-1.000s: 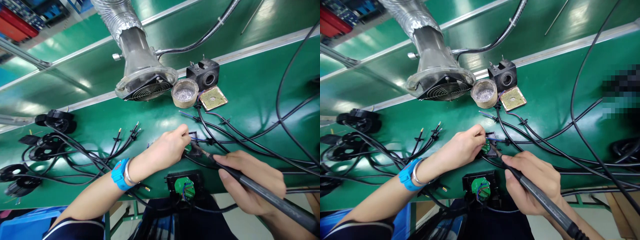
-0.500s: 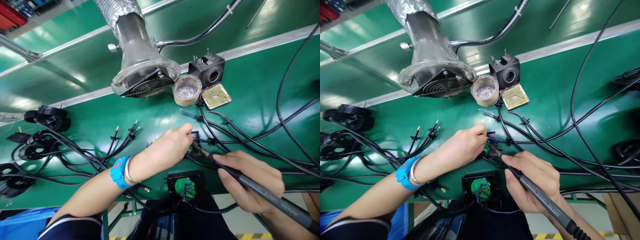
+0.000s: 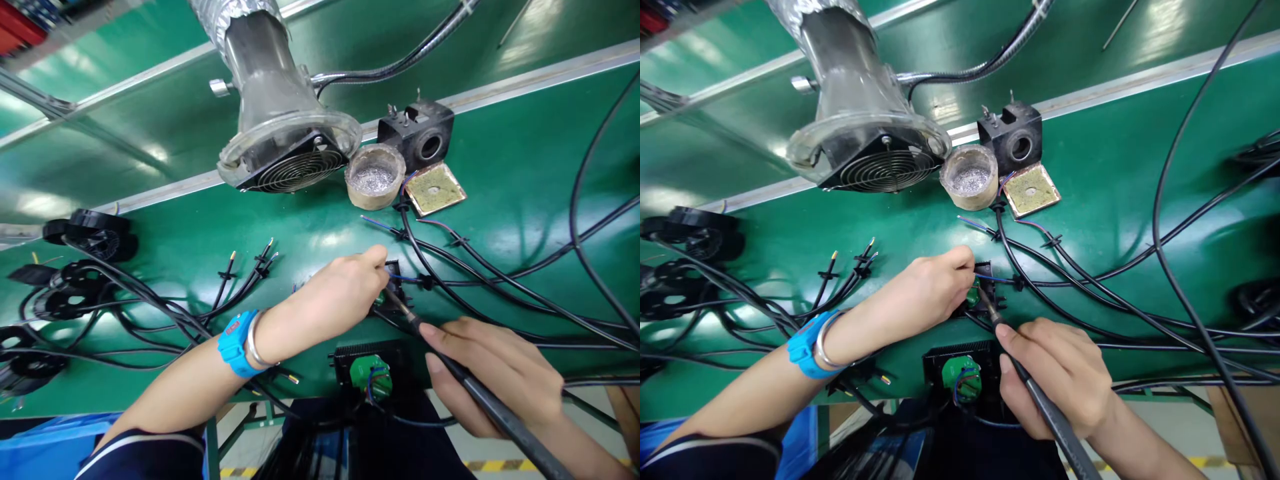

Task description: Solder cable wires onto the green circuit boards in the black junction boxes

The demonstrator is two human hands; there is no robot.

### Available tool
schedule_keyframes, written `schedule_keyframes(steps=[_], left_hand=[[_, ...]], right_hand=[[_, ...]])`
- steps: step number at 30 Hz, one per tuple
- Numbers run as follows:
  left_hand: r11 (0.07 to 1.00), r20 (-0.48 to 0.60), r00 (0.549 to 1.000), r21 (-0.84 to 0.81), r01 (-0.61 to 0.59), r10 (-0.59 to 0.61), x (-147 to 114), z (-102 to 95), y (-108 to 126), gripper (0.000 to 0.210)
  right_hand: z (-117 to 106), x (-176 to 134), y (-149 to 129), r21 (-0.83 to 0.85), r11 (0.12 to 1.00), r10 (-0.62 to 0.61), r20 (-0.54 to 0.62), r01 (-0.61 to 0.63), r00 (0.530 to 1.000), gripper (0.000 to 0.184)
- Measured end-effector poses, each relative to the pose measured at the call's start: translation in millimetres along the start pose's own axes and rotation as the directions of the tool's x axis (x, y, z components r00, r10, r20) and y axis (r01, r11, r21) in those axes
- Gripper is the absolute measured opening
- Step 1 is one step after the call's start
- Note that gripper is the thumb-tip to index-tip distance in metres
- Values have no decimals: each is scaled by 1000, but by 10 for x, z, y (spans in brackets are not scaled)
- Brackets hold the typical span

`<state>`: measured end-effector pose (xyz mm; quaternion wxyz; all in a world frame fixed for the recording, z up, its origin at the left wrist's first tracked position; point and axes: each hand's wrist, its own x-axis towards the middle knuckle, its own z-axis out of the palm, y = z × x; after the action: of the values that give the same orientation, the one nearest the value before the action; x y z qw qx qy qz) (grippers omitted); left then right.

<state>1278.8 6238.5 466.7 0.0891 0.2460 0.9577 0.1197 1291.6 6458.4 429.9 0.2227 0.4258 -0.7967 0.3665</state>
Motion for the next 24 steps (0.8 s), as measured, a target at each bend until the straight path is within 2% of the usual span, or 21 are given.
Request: schedule_keyframes(steps=[3,10,17,20,22,24], left_hand=[[1000,-8,1000,1,-9,9,-2,14,-7,19],[1000,-12,1000,9,1,-1,-2,44,-15,18],[1000,-12,1000,17,-9,9,10,24,-4,19],[999,-39,999,26,-28,29,15,33,-4,18],[999,-54,998,36,-33,35,15,38,-8,18],[998,-61,997,47,-35,38,12,41,-14,17]], right_hand=[[17,-25,-25,-40,999,-28,7,28,1000,23],[-26,-78,-54,-17,1000,-9,-13,8,1000,23],[-121,-133,-69,82,992,103,-27,-101,994,32],[-201,-128,-72,104,984,148,11,-148,989,33],[-296,-65,-83,101,980,170,29,-172,985,35],[-393,70,-78,91,971,222,-10,-220,975,35]])
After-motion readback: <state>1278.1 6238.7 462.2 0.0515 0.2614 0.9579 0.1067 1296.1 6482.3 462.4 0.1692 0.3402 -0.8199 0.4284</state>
